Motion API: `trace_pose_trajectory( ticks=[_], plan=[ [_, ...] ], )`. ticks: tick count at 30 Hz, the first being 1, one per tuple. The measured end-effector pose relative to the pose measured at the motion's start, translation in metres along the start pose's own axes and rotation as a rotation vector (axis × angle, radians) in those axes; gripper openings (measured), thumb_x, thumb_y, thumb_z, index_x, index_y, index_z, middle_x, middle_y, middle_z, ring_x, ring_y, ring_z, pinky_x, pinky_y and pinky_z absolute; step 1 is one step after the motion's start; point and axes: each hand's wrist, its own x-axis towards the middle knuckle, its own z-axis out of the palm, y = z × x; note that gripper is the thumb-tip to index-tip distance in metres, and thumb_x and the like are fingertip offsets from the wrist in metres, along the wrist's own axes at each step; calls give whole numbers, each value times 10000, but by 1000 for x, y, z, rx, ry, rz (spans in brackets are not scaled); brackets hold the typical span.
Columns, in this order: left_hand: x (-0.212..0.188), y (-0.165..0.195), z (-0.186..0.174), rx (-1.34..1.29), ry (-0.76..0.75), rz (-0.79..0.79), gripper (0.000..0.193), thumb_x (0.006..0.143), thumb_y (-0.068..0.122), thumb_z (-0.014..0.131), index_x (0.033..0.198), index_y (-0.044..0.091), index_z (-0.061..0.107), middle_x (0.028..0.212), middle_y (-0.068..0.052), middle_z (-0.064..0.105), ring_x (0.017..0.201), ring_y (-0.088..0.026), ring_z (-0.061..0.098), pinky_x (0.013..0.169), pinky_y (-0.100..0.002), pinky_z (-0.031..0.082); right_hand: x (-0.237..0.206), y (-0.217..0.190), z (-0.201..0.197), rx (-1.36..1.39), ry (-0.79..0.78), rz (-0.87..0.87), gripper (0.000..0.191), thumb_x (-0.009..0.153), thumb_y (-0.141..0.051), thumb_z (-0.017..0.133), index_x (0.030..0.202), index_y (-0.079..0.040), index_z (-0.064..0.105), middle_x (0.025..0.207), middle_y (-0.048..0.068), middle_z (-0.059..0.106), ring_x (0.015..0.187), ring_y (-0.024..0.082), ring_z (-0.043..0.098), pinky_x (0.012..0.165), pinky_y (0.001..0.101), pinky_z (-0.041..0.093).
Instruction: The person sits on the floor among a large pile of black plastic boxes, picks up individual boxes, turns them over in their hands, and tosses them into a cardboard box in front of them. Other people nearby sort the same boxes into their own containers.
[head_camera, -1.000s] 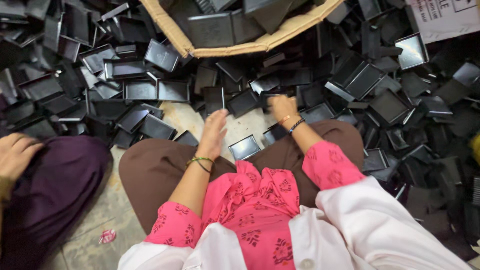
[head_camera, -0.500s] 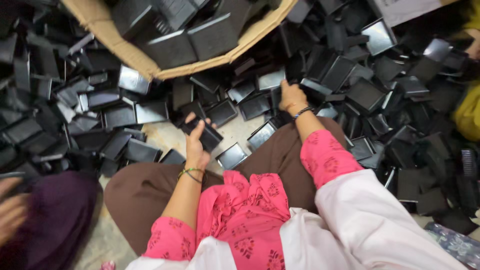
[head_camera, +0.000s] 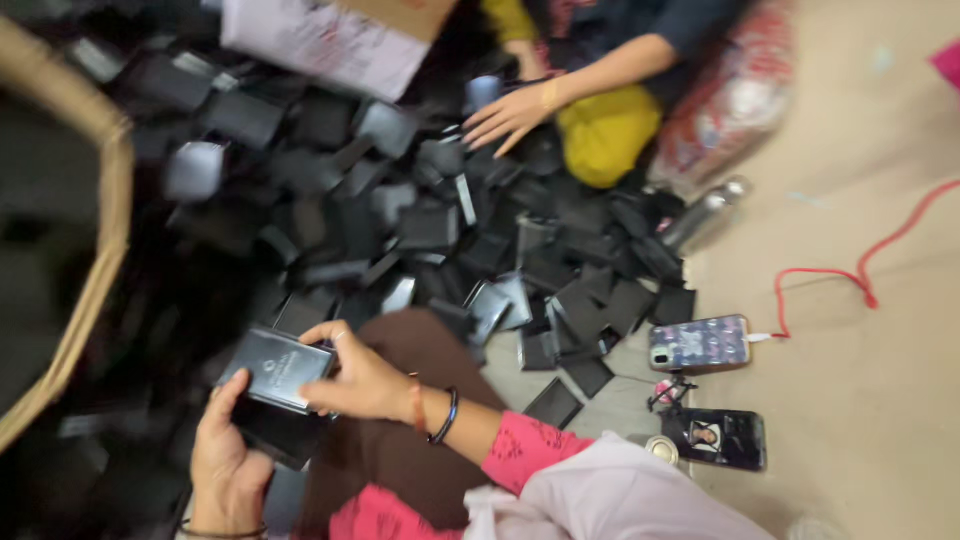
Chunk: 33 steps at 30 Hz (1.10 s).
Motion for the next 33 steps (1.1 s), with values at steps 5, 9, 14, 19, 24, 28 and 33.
trace_pose_trajectory(
  ticks=[5,9,14,19,24,28,33],
  plan=[
    [30,-2,79,335,-143,329,170,1053,143,691,1117,28,584,1129,-81,643,1047,-213,624,915,-387,498,15,-32,-51,-876,297,-503,696,830,-418,826,1336,-47,526,1321,229,607,1181,364,646,1052,391,552],
    [35,-10,113,587,-178,504,476,1149,449,445,1305,40,632,1232,-69,656,1106,-185,614,978,-355,487,10,-49,-78,-608,285,-355,617,864,-415,801,1350,-78,623,1283,139,681,1167,277,701,1025,341,574],
    [46,-18,150,256,-112,274,781,1048,693,315,1353,33,602,1232,-104,669,1170,-235,623,1078,-385,502,4,-46,-101,-424,174,-277,583,880,-394,813,1359,-96,663,1288,136,710,1198,254,719,1048,343,579],
    [51,-28,161,281,-48,192,830,1025,718,325,1347,9,613,1235,-120,674,1169,-234,629,1093,-387,490,11,-45,-113,-410,213,-222,612,824,-353,838,1345,-85,662,1338,177,689,1251,317,700,1101,380,563],
    [54,-27,156,171,-35,110,893,1043,735,288,1371,-22,629,1276,-140,676,1186,-252,637,1116,-398,490,14,-45,-125,-514,236,-229,646,771,-351,871,1325,-94,661,1321,186,684,1233,346,691,1090,411,546],
    [56,-25,162,206,33,109,932,1012,760,289,1359,-37,623,1256,-148,678,1171,-262,638,1095,-413,500,17,-37,-125,-434,210,-187,649,787,-351,877,1344,-104,655,1336,174,681,1221,333,704,1059,399,580],
    [40,-36,179,193,-100,273,843,1013,672,463,1472,-32,516,1337,-155,646,1211,-256,625,1089,-415,495,18,-26,-119,-408,242,-229,691,775,-311,913,1372,-97,638,1397,215,630,1204,354,685,1012,392,586]
  ],
)
